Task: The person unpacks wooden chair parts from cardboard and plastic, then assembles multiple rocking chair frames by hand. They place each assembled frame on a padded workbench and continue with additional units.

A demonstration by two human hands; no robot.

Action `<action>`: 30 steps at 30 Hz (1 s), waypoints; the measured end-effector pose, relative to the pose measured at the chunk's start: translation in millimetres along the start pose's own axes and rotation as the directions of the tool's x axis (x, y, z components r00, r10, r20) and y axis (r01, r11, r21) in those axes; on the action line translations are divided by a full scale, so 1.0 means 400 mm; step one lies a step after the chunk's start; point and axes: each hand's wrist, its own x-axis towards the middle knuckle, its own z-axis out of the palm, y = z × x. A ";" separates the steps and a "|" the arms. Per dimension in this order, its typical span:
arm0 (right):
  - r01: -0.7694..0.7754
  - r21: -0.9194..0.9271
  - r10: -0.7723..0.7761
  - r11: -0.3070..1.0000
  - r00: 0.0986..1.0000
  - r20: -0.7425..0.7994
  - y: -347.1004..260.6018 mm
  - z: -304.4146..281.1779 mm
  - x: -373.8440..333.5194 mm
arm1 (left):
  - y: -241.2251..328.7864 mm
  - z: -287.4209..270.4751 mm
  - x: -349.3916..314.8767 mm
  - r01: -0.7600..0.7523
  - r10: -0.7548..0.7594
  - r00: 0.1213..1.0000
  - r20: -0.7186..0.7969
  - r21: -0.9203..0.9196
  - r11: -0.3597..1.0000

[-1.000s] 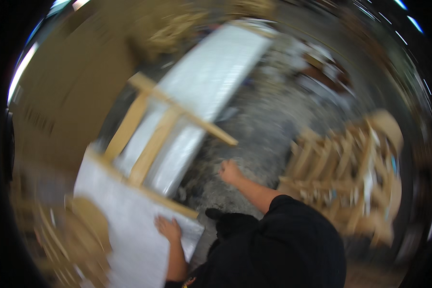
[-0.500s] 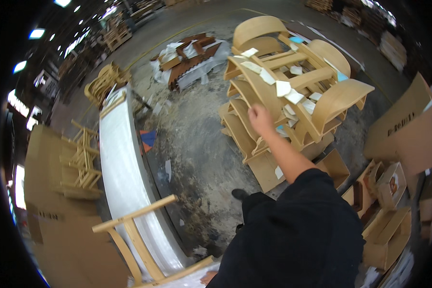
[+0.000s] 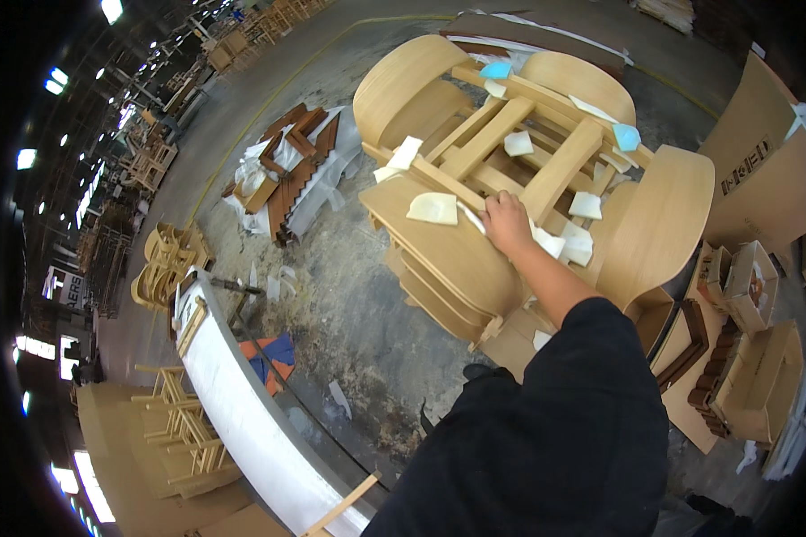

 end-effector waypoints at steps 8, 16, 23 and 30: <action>-0.072 0.296 0.052 0.952 0.996 0.076 -0.186 0.062 0.052 | 0.279 -0.183 0.184 0.223 -0.208 0.910 0.360 0.000 0.975; -0.449 0.009 0.438 0.893 0.867 -0.239 -0.059 -0.034 0.165 | 0.663 -0.309 0.477 -0.056 0.085 0.989 0.121 -0.233 0.971; -0.920 0.044 0.911 0.389 0.376 -0.171 0.008 -0.008 0.145 | 1.014 -0.406 0.754 -0.135 0.072 0.916 0.395 0.134 0.982; -0.906 0.074 0.864 0.418 0.371 -0.340 -0.060 -0.094 0.103 | 1.508 -0.378 0.917 -0.587 0.429 0.801 0.419 0.403 0.702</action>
